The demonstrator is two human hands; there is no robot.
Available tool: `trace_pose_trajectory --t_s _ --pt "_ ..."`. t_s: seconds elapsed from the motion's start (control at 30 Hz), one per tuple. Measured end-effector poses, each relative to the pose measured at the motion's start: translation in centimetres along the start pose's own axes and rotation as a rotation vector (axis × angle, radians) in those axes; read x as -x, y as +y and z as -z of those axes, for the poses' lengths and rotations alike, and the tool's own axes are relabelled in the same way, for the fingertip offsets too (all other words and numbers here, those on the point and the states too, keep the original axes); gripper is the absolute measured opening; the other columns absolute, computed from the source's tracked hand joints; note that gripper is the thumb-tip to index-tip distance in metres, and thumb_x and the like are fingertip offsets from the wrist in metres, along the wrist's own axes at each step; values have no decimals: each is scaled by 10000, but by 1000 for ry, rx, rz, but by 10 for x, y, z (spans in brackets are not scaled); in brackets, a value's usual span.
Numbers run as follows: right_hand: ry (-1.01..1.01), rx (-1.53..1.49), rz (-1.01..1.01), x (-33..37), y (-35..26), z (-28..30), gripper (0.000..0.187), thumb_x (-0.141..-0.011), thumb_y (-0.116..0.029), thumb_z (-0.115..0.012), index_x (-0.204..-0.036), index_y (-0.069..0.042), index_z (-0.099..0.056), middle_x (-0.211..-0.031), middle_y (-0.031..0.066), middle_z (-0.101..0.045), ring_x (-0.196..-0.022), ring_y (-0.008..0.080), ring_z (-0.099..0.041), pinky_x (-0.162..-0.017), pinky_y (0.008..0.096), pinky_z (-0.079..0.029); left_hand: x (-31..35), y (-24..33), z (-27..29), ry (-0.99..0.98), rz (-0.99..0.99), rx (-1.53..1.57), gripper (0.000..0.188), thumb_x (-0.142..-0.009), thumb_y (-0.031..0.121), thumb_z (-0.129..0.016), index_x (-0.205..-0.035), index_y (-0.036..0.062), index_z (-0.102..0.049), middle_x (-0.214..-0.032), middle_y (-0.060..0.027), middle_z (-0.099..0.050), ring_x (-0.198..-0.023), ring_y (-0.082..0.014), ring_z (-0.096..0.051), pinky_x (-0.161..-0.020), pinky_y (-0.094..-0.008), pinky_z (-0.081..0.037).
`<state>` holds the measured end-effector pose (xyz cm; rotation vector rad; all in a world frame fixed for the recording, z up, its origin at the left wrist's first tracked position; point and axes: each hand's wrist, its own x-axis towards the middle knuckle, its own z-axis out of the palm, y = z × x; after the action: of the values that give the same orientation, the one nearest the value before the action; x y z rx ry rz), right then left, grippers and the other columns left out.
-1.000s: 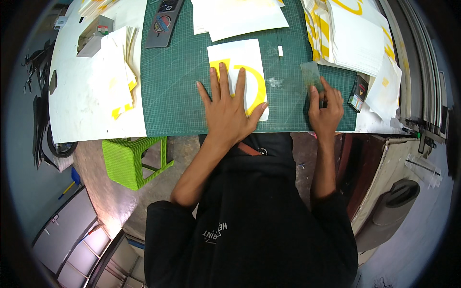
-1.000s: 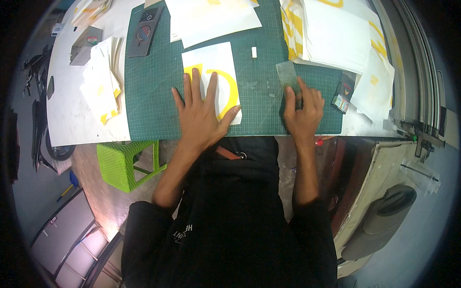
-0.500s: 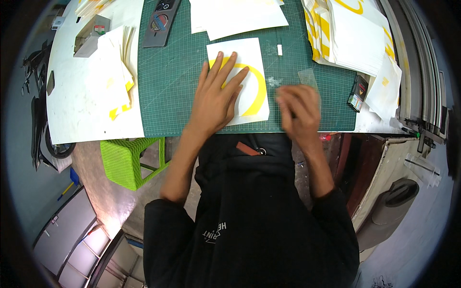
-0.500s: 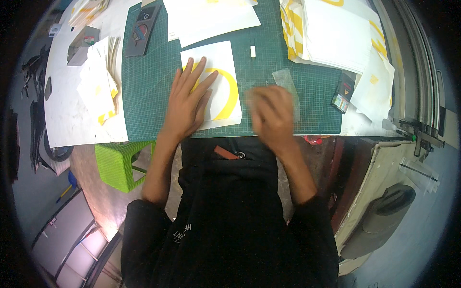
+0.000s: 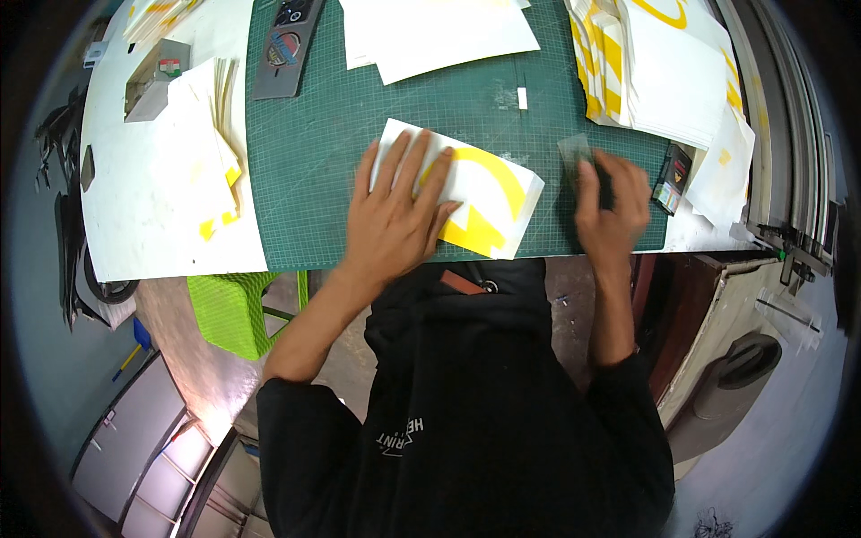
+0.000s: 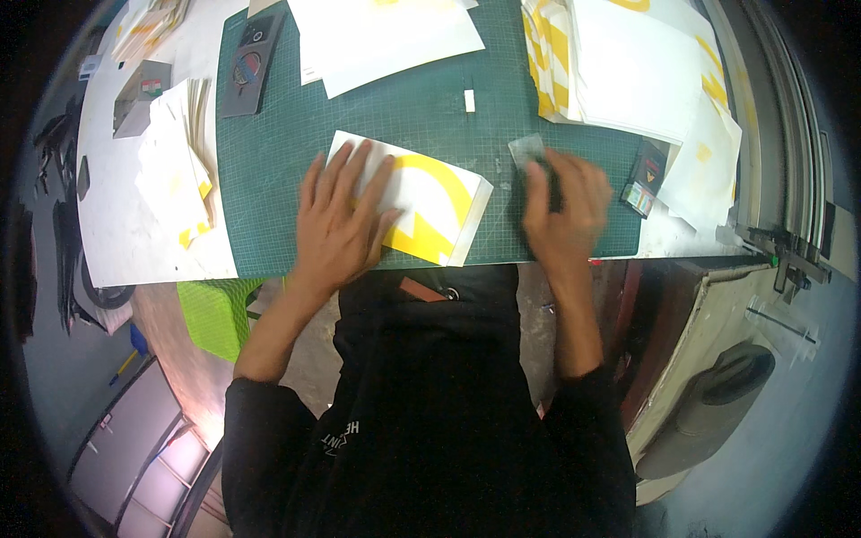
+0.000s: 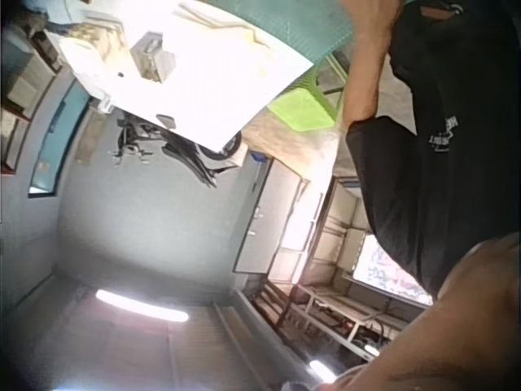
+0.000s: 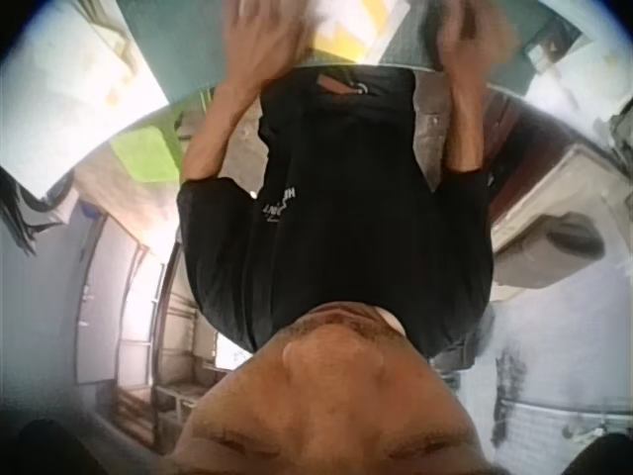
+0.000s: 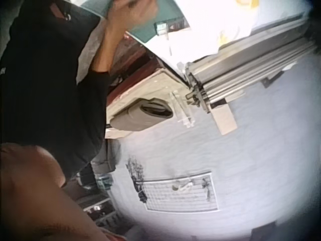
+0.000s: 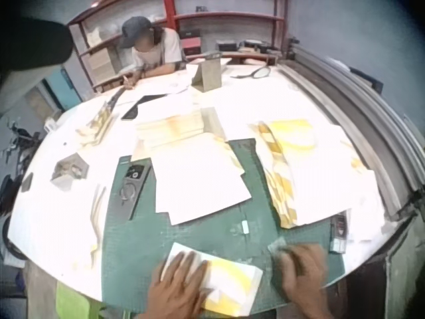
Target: The person applies yellow curved stickers to white sheets of paper on a green cutting mat. They peel the backing, position the sticker, and smooth it down with their hands, repeating the process for multiple sheets.
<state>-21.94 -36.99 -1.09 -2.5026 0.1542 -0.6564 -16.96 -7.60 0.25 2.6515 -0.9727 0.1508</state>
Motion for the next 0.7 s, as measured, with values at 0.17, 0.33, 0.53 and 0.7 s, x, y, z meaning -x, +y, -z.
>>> trace_pose_trajectory --t_s 0.17,0.33,0.53,0.7 --pt "-19 285 -156 27 3 13 391 -933 -346 -818 -1091 -7 -705 -1036 143 -628 -1014 346 -602 -899 479 -438 -7 -22 -11 -192 -108 39 627 -1069 484 -521 -1595 143 -480 -1720 -164 -322 -1599 -407 -260 -1304 -595 -152" --pt "-66 232 -265 21 -3 11 378 -900 -322 -850 -1019 -12 -670 -1040 152 -603 -1028 356 -593 -901 488 -430 2 9 -10 -143 78 -13 663 -1058 529 -509 -1606 159 -470 -1714 -218 -304 -1600 -429 -244 -1287 -645 -122" --pt "-175 69 -333 10 0 18 335 -871 -217 -877 -990 -10 -642 -909 127 -625 -857 301 -613 -788 435 -479 -7 7 -22 -158 10 3 770 -1045 542 -522 -1588 4 -433 -1705 -252 -304 -1604 -445 -227 -1274 -670 -98" --pt "-185 -195 -472 6 -11 15 252 -884 -76 -837 -1077 -17 -686 -842 117 -673 -804 239 -635 -739 393 -513 -7 8 -27 -123 53 103 819 -1033 597 -506 -1615 30 -405 -1718 -237 -286 -1620 -437 -177 -1256 -710 -48"
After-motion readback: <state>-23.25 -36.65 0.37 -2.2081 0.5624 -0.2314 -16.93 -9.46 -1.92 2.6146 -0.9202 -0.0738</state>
